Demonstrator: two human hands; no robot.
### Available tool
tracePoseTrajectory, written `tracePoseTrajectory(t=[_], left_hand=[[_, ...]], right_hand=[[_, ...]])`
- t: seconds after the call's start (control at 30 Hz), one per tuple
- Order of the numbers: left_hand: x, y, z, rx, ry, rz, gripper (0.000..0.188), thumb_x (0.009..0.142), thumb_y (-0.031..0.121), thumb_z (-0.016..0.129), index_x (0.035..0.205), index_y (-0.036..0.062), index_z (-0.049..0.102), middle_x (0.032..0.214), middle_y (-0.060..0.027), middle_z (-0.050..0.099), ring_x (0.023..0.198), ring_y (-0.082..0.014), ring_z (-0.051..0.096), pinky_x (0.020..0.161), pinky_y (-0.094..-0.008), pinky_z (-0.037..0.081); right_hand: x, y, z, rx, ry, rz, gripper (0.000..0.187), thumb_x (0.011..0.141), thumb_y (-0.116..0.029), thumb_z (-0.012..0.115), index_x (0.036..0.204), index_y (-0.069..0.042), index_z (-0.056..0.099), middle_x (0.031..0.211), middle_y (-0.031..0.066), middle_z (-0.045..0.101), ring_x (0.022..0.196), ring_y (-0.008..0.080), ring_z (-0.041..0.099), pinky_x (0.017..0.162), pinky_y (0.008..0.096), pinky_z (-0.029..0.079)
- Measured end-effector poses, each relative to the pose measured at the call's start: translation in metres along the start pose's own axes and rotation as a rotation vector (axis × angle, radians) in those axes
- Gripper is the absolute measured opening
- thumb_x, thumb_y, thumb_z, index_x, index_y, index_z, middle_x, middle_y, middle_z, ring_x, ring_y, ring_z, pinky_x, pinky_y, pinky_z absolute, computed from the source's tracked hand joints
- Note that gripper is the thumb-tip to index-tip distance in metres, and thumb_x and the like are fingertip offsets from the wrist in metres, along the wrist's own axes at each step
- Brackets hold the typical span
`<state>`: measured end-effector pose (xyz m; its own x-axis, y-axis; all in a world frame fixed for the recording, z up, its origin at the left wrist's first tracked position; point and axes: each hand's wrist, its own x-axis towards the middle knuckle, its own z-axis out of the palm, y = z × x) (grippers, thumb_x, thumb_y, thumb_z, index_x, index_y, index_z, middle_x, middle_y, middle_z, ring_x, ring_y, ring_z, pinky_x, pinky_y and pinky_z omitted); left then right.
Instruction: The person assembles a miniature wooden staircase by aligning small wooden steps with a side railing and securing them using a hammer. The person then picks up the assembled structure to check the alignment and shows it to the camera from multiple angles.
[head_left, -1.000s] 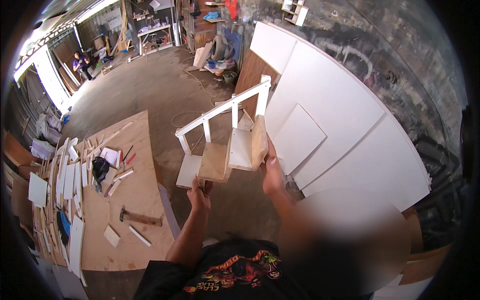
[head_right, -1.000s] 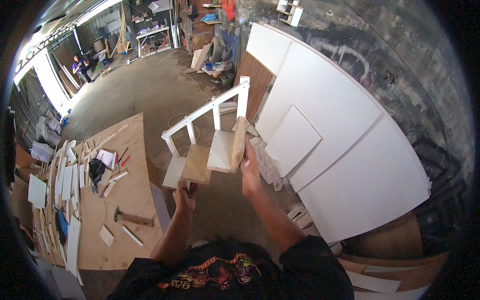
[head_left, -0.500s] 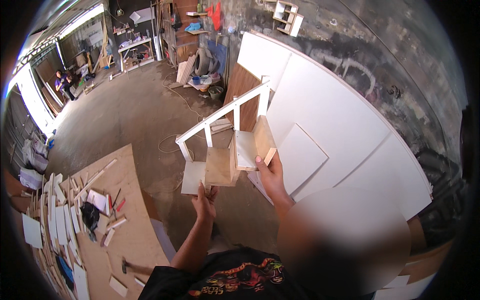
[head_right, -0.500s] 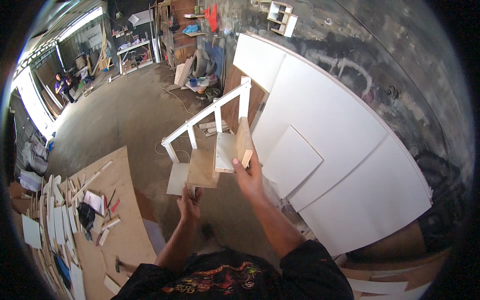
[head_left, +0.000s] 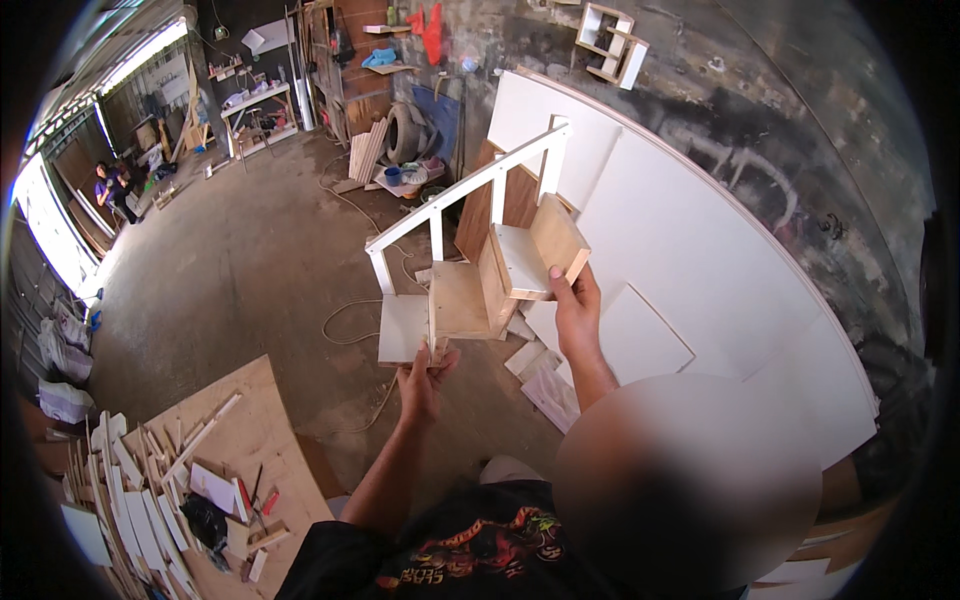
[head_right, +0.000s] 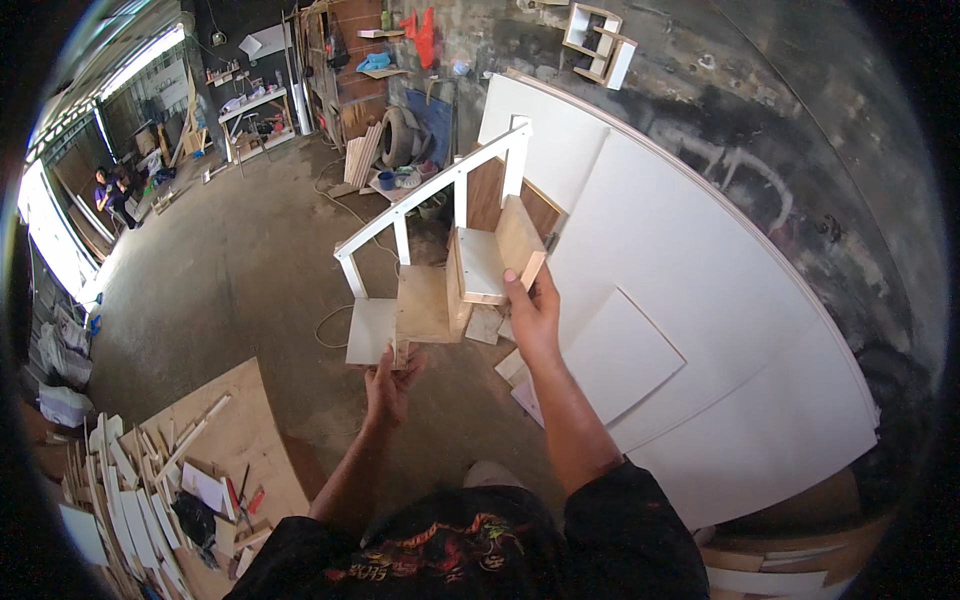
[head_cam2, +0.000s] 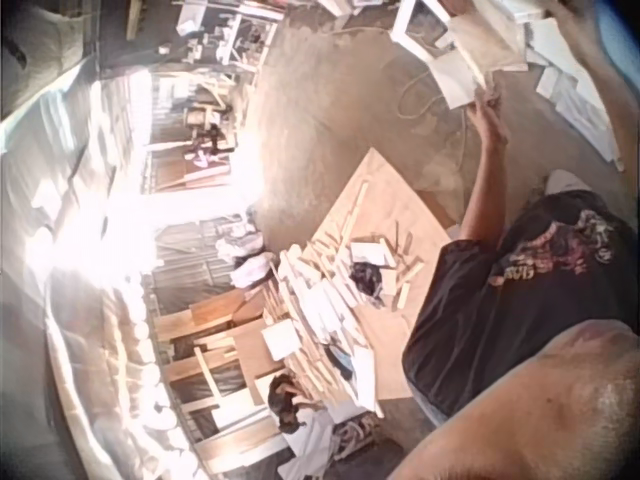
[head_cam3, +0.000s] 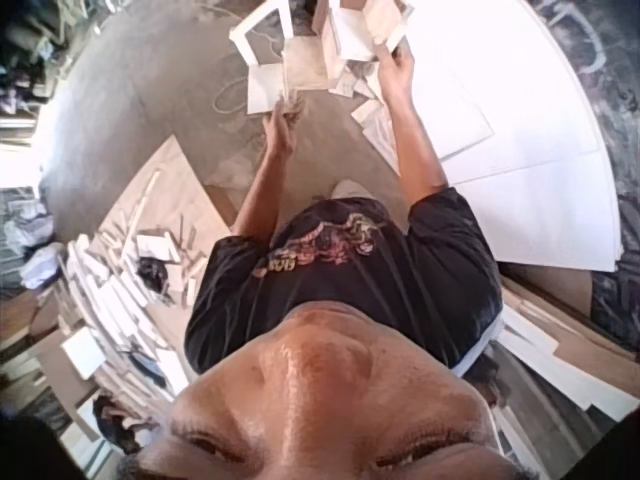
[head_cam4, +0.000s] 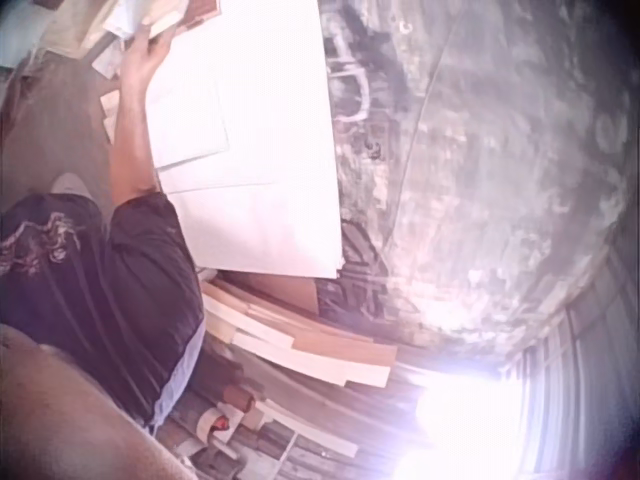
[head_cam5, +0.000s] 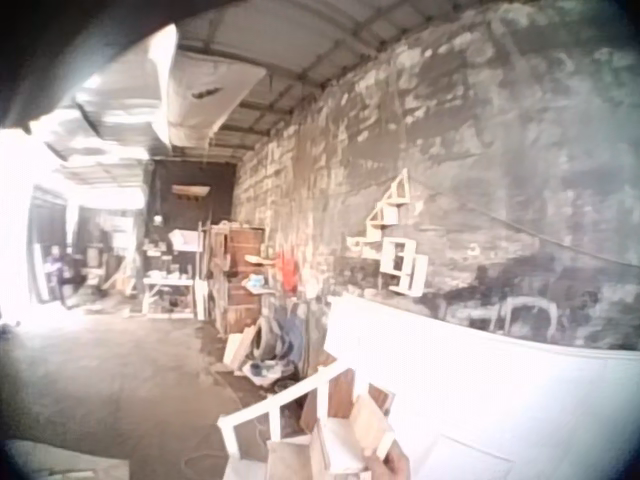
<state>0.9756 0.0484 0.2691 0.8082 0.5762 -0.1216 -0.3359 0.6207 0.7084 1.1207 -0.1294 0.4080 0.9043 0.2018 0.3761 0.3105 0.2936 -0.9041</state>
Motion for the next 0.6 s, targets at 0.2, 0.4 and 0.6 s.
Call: tracePoseTrajectory(t=[0.2,0.4,0.6], left_hand=[[0.100,0.008,0.005,0.081,-0.079,-0.055,0.045,0.101,0.029,0.057,0.134,-0.0004,0.051,0.124,-0.0165,0.065,0.101,-0.0287,0.069,0.087,-0.0408,0.058],[0.227,0.025,0.013,0.062,-0.105,-0.009,0.037,0.100,0.021,0.059,0.126,-0.0040,0.051,0.112,-0.0149,0.067,0.098,-0.0312,0.071,0.087,-0.0438,0.058],[0.336,0.063,0.028,0.082,-0.315,0.054,0.051,0.100,0.034,0.057,0.135,-0.0021,0.047,0.122,-0.0170,0.065,0.111,-0.0334,0.066,0.098,-0.0489,0.052]], right_hand=[[0.095,0.054,0.026,0.038,0.078,0.002,0.039,0.099,-0.011,0.059,0.136,0.003,0.052,0.120,0.0087,0.064,0.106,0.0135,0.057,0.094,0.0280,0.043],[0.200,0.110,0.073,0.084,0.126,-0.048,0.037,0.100,-0.010,0.057,0.134,0.003,0.054,0.119,0.0076,0.064,0.109,0.0126,0.055,0.097,0.0271,0.041],[0.316,0.154,0.113,0.096,0.122,-0.069,0.032,0.103,-0.015,0.053,0.130,0.002,0.055,0.113,0.0068,0.063,0.104,0.0125,0.055,0.094,0.0279,0.042]])
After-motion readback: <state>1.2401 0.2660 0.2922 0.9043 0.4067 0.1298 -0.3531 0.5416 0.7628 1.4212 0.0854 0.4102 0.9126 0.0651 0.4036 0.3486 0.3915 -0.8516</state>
